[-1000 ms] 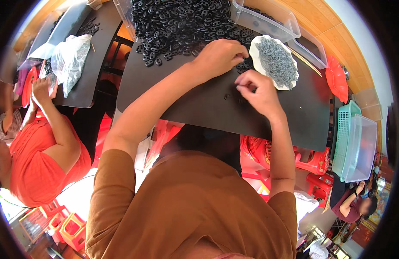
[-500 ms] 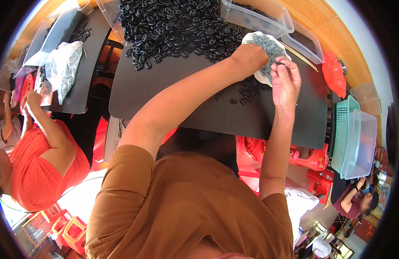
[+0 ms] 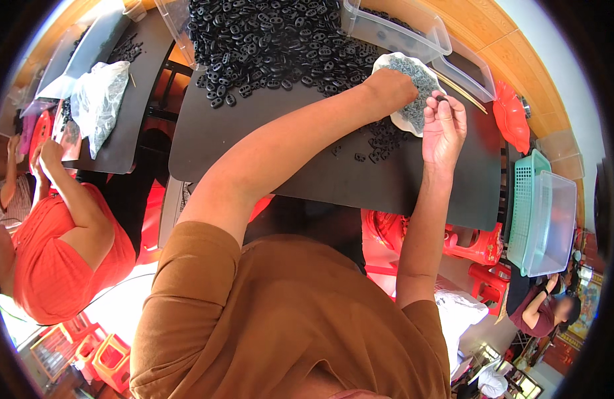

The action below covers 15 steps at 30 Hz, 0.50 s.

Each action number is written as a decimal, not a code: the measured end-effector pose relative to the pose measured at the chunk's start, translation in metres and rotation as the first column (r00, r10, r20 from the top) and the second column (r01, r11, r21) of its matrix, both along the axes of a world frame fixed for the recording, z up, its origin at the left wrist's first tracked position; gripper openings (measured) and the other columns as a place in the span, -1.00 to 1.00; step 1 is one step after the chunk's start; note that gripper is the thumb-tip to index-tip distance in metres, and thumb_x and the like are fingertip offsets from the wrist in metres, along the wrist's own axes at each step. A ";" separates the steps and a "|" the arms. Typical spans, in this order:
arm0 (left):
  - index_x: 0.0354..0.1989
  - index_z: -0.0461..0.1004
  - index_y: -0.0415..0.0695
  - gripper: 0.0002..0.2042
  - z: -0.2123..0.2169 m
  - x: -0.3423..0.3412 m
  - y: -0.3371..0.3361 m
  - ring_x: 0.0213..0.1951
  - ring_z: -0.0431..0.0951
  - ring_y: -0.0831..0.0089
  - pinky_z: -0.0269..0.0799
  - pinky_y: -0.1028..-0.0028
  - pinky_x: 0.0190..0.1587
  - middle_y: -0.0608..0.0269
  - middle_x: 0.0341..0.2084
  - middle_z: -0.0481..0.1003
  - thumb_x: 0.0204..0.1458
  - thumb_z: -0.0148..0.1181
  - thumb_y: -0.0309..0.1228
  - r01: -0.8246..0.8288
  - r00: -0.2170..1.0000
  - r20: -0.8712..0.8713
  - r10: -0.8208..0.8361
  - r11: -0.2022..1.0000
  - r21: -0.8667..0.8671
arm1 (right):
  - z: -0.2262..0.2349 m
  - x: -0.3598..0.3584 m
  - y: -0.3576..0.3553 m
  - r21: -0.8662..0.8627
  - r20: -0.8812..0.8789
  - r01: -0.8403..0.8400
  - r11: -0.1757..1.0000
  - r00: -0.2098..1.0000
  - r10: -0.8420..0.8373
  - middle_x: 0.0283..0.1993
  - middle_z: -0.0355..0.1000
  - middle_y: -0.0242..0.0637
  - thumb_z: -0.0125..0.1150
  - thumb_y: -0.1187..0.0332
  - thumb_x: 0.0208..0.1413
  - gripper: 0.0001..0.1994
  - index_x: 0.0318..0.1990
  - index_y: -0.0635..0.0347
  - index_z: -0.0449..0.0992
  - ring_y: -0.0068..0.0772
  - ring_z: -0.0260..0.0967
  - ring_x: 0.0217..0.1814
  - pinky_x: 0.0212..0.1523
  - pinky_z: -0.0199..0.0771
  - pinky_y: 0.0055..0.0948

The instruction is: The person inserts small metal pins into black plastic components by hand. They pick up a component from a pile on the table, retrieve a pin from a white bowl, and press the pin into the component's center hole. The person repeats this process continuously throughout the video.

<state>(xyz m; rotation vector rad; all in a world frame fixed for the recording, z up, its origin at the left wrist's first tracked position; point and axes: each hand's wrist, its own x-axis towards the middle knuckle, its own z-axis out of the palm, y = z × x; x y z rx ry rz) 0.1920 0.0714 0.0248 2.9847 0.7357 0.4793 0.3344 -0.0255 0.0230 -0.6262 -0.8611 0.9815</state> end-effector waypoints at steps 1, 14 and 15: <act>-0.35 0.63 -0.08 -0.87 -0.002 0.001 0.001 -0.20 0.65 0.19 0.57 0.30 -0.22 0.14 -0.35 0.62 -0.04 0.17 -0.47 0.002 1.000 -0.012 -0.002 1.000 0.009 | 0.000 0.000 0.000 0.003 0.016 0.008 1.000 1.000 -0.008 -0.05 0.49 -0.05 0.18 0.57 0.17 -0.86 -0.13 0.25 0.49 -0.31 0.53 -0.09 -0.11 0.60 -0.48; -0.36 0.50 -0.20 -0.93 -0.009 -0.005 0.020 -0.39 0.62 0.31 0.51 0.34 -0.31 0.13 -0.49 0.58 0.01 0.16 -0.49 0.117 0.915 0.398 0.066 0.901 -0.419 | 0.003 -0.006 -0.001 0.023 0.171 0.151 0.988 0.973 -0.153 -0.01 0.47 0.02 0.15 0.60 0.17 -0.88 -0.16 0.27 0.46 -0.27 0.54 -0.09 -0.11 0.61 -0.45; -0.37 0.49 -0.21 -0.94 -0.007 -0.008 0.022 -0.42 0.61 0.35 0.51 0.37 -0.32 0.13 -0.51 0.57 0.01 0.16 -0.50 0.148 0.897 0.433 0.089 0.862 -0.484 | 0.004 -0.008 -0.001 0.019 0.182 0.145 0.989 0.972 -0.146 -0.01 0.47 0.02 0.14 0.60 0.17 -0.88 -0.15 0.27 0.46 -0.27 0.54 -0.09 -0.11 0.61 -0.45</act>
